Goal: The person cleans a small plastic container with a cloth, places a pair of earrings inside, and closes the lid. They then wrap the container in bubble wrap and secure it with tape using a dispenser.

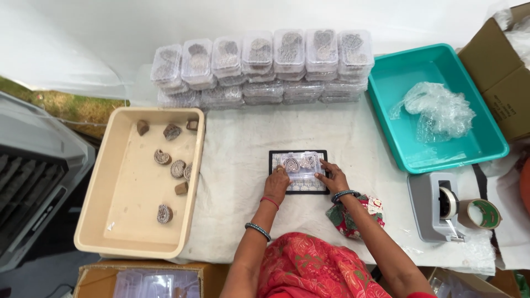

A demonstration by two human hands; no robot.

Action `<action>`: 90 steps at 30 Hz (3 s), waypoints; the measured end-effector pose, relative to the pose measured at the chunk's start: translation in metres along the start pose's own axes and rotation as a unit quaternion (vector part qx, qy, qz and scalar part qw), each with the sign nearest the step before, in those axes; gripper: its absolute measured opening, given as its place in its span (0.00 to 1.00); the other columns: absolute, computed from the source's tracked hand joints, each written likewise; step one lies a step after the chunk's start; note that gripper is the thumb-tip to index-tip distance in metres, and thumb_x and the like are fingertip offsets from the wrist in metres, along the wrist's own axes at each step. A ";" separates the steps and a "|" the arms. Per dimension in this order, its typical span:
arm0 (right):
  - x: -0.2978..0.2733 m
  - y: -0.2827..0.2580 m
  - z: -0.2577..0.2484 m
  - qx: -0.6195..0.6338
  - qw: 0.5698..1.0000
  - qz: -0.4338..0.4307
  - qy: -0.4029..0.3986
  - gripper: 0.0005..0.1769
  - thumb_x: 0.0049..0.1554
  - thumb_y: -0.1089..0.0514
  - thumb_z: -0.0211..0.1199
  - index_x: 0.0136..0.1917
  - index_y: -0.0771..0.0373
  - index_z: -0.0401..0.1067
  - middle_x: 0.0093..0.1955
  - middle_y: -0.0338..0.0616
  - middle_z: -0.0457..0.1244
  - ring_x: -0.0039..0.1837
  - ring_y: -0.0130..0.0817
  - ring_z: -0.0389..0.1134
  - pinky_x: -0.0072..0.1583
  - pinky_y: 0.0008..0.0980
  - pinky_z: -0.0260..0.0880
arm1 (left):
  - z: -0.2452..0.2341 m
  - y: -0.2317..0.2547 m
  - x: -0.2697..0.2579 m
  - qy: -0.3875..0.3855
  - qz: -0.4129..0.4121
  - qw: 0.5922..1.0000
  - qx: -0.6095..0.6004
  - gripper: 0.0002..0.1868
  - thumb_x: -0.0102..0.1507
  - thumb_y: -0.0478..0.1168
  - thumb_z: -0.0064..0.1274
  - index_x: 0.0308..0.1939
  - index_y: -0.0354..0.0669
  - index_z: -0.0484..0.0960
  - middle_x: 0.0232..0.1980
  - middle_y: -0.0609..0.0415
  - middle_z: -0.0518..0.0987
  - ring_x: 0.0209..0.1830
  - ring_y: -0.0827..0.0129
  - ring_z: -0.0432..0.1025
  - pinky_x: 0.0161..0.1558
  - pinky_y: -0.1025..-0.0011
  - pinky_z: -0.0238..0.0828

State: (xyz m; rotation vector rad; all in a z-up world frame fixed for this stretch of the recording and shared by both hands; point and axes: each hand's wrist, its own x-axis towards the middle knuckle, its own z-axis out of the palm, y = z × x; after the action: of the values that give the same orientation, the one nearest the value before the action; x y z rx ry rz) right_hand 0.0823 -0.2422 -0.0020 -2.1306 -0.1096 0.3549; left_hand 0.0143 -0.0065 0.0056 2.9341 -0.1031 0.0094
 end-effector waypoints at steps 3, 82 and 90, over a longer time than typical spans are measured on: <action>0.001 0.003 0.002 0.008 1.000 -0.006 0.006 0.38 0.50 0.49 0.75 0.73 0.47 0.69 0.61 0.45 0.66 0.64 0.39 0.66 0.66 0.38 0.68 | 0.000 0.000 0.000 -0.002 0.009 1.000 -0.002 0.28 0.61 0.48 0.63 0.54 0.27 0.79 0.53 0.43 0.76 0.53 0.59 0.75 0.50 0.69 0.77; -0.038 0.008 -0.330 0.188 0.957 0.003 0.222 0.23 0.54 0.65 0.63 0.63 0.61 0.74 0.57 0.42 0.70 0.51 0.31 0.74 0.45 0.37 0.75 | 0.119 -0.015 -0.111 -0.053 0.010 0.964 -0.259 0.36 0.59 0.50 0.64 0.67 0.38 0.73 0.80 0.38 0.52 0.81 0.42 0.48 0.75 0.55 0.50; -0.125 0.054 -0.405 -0.230 0.863 0.048 0.447 0.20 0.59 0.57 0.67 0.62 0.69 0.77 0.56 0.60 0.70 0.54 0.51 0.73 0.58 0.44 0.73 | 0.110 0.000 -0.124 -0.050 0.017 0.965 -0.256 0.41 0.55 0.45 0.65 0.72 0.37 0.70 0.79 0.37 0.49 0.80 0.40 0.45 0.74 0.53 0.48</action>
State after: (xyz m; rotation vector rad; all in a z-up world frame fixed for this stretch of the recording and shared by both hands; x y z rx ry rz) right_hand 0.0793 -0.6243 0.1887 -2.5612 0.4979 -0.6967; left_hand -0.1097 -0.0199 -0.1034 2.4144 -0.1475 -0.1401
